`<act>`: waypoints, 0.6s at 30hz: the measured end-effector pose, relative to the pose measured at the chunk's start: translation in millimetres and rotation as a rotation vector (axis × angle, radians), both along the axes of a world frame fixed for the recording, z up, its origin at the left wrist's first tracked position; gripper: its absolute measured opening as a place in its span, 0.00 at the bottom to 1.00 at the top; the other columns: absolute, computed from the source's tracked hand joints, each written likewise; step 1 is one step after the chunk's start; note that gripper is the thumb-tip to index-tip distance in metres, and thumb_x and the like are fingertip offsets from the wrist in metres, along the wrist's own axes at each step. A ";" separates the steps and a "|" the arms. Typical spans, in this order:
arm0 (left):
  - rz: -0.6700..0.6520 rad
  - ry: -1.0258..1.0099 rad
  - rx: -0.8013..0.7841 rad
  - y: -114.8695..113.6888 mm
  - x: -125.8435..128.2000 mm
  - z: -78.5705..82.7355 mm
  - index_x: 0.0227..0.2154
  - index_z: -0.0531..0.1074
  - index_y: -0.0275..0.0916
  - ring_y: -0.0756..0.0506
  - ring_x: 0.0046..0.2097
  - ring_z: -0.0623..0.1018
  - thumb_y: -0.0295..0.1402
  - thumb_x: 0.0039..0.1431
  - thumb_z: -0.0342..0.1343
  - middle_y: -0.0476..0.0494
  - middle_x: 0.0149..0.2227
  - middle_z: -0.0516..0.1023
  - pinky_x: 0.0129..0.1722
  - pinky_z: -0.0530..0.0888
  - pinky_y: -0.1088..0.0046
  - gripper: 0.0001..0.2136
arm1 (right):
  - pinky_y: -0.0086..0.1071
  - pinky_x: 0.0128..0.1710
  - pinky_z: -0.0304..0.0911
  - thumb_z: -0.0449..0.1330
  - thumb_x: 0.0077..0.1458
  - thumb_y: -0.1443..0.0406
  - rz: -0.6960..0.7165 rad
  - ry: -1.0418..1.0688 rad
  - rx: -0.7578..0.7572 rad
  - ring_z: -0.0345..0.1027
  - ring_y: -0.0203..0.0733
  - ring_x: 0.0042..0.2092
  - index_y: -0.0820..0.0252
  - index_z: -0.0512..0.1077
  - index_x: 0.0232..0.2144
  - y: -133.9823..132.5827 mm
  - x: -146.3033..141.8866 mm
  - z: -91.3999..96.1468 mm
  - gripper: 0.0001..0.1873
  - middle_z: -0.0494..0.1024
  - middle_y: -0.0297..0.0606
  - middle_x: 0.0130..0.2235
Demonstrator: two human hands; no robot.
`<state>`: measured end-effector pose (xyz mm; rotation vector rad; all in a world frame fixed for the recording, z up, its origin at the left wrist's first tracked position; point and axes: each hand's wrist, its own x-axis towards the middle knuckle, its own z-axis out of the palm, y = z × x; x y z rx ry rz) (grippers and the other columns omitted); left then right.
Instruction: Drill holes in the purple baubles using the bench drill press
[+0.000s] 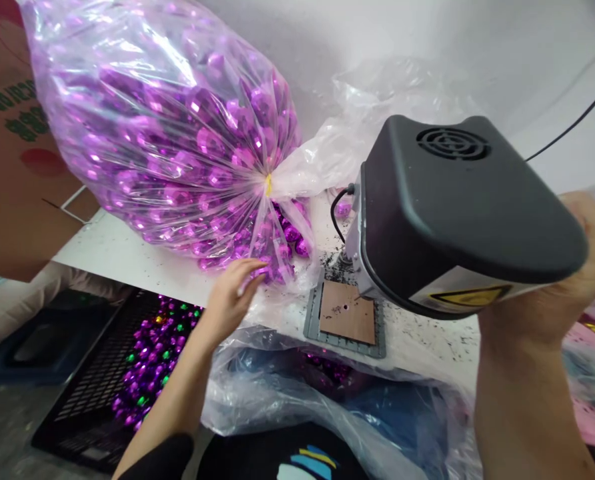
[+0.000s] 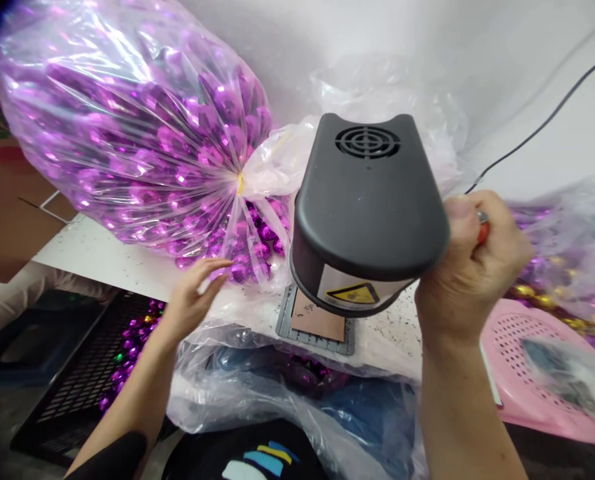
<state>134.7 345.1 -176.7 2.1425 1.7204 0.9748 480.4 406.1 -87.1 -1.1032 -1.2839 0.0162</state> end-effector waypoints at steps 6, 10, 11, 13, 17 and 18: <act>-0.026 0.503 -0.127 95.3 53.8 -22.2 0.36 0.78 0.35 0.32 0.51 0.75 0.20 0.59 0.49 0.31 0.39 0.81 0.59 0.62 0.45 0.12 | 0.32 0.30 0.46 0.55 0.59 0.59 -0.006 -0.015 -0.023 0.48 0.28 0.26 0.60 0.64 0.23 0.0 3.8 -2.3 0.14 0.55 0.28 0.22; 0.035 0.559 -0.177 116.7 45.4 -33.7 0.39 0.77 0.34 0.28 0.52 0.74 0.25 0.56 0.58 0.29 0.38 0.80 0.57 0.62 0.44 0.08 | 0.32 0.30 0.43 0.54 0.60 0.58 0.003 -0.028 -0.006 0.47 0.28 0.26 0.60 0.64 0.23 0.8 2.9 -2.4 0.16 0.53 0.28 0.23; 0.034 0.568 -0.182 118.3 44.5 -33.7 0.40 0.77 0.33 0.27 0.52 0.74 0.27 0.55 0.61 0.29 0.39 0.80 0.57 0.62 0.45 0.10 | 0.32 0.30 0.43 0.54 0.60 0.57 0.002 -0.027 0.000 0.47 0.28 0.27 0.60 0.63 0.23 0.7 2.4 -1.9 0.17 0.53 0.28 0.23; 0.036 0.592 -0.194 117.7 44.4 -28.8 0.43 0.76 0.32 0.26 0.52 0.74 0.30 0.52 0.65 0.28 0.41 0.80 0.57 0.63 0.46 0.15 | 0.32 0.30 0.43 0.54 0.61 0.56 -0.003 -0.030 0.008 0.47 0.28 0.27 0.60 0.61 0.23 0.4 1.6 -0.7 0.18 0.52 0.28 0.23; 0.023 0.266 -0.178 96.3 44.4 -1.9 0.53 0.73 0.37 0.32 0.50 0.76 0.37 0.58 0.64 0.33 0.47 0.78 0.53 0.69 0.50 0.21 | 0.32 0.29 0.41 0.54 0.61 0.57 0.008 -0.038 -0.007 0.46 0.27 0.26 0.60 0.59 0.22 -0.3 2.7 0.0 0.19 0.51 0.28 0.23; -0.020 0.054 -0.183 86.4 44.6 4.7 0.56 0.72 0.40 0.35 0.49 0.77 0.39 0.60 0.63 0.34 0.48 0.77 0.50 0.72 0.54 0.22 | 0.32 0.29 0.41 0.55 0.61 0.56 0.012 -0.042 -0.008 0.46 0.27 0.26 0.60 0.60 0.22 -0.4 3.2 -0.2 0.19 0.51 0.28 0.23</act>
